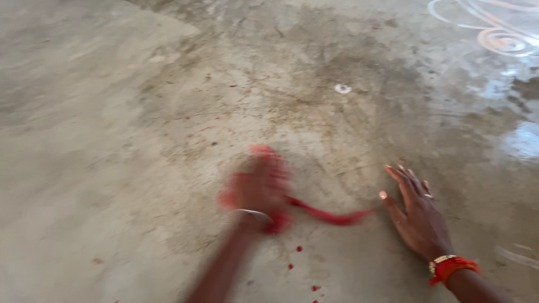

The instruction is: The person scrubs the floor with a red cloth, occasionally dipping it into a bucket of red liquid to clean the surface.

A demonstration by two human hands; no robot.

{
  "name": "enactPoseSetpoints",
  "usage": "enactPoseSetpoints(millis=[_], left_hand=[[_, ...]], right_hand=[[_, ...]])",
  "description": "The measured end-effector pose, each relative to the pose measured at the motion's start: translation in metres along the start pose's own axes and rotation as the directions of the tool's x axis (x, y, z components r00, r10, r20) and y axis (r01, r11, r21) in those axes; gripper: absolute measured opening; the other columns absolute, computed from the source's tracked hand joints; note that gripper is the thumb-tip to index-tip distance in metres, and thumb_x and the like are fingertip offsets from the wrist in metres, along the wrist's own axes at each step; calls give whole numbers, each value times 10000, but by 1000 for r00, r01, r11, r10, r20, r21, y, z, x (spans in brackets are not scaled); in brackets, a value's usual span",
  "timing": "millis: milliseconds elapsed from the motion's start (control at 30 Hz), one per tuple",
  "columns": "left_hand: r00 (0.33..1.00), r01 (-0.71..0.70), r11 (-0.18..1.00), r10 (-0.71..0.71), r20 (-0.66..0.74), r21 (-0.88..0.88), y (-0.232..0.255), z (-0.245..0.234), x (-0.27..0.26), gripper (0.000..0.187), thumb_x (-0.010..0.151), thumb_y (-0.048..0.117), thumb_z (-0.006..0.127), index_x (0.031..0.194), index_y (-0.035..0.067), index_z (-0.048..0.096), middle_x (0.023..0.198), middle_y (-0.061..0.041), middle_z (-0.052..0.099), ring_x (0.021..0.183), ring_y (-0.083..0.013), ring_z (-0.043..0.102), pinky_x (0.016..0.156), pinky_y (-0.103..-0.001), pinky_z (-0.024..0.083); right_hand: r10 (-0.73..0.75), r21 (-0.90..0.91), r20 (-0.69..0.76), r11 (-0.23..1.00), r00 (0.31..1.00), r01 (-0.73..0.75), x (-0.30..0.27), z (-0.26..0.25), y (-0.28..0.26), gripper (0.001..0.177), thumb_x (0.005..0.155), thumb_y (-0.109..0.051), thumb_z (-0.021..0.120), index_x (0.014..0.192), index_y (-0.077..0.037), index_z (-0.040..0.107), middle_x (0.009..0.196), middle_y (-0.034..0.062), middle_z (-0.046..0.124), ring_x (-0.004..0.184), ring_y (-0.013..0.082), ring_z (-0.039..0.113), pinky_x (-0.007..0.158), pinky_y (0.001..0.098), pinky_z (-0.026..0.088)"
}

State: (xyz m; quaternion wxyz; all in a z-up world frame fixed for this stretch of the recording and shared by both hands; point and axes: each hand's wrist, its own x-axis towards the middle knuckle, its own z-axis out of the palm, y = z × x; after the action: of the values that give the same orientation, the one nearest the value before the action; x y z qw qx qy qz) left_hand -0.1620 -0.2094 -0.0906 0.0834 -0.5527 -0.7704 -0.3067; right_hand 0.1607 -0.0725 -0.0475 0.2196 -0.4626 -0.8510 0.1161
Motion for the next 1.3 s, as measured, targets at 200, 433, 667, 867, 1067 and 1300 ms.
enactPoseSetpoints(millis=[200,433,667,867,1067,1300], left_hand=[[929,361,819,-273,-250,446,-124,-77,-4,549,863,525,616,1287,178,591,1333,-99,538,1262,-307,507,909,-613,413],[955,252,954,-273,117,164,84,70,45,835,897,665,569,1481,80,450,1478,-165,461,1336,-349,468,1023,-551,415],[873,-353,933,303,382,67,361,84,-36,1124,797,726,648,1595,-10,357,1516,-231,450,1377,-386,445,1036,-513,436],[812,-207,919,352,466,-334,264,60,-48,524,808,446,705,1253,171,671,1369,-121,585,1282,-321,549,1054,-512,451],[988,116,988,-104,-113,104,-30,-43,-33,305,886,295,612,1167,180,635,1070,-44,673,906,-277,643,802,-485,501],[913,380,877,-406,30,294,-7,-25,1,792,872,631,651,1377,47,480,1345,-179,500,1223,-321,489,1002,-478,398]], right_hand=[[238,218,255,930,937,-295,8,21,-39,868,922,-736,360,1651,-275,265,1722,59,301,1303,371,521,1015,559,360],[384,621,510,455,770,-638,38,-23,-52,854,881,-698,416,1632,-320,268,1668,89,303,1528,294,344,1231,526,217],[410,462,177,768,894,-444,-14,-56,99,722,986,-592,395,1576,-175,382,1668,75,383,1562,244,307,1241,407,213],[367,56,203,921,908,-385,-48,-58,57,808,925,-663,465,1603,-243,334,1651,148,345,1525,353,322,1185,513,319],[459,-491,466,845,757,-211,-29,-76,-15,1213,650,-767,796,1618,-281,250,1709,44,201,1366,325,480,1188,518,355],[409,-419,436,881,801,-222,-22,-61,0,1188,526,-661,917,1532,-206,477,1425,63,664,1272,275,672,1056,416,556]])
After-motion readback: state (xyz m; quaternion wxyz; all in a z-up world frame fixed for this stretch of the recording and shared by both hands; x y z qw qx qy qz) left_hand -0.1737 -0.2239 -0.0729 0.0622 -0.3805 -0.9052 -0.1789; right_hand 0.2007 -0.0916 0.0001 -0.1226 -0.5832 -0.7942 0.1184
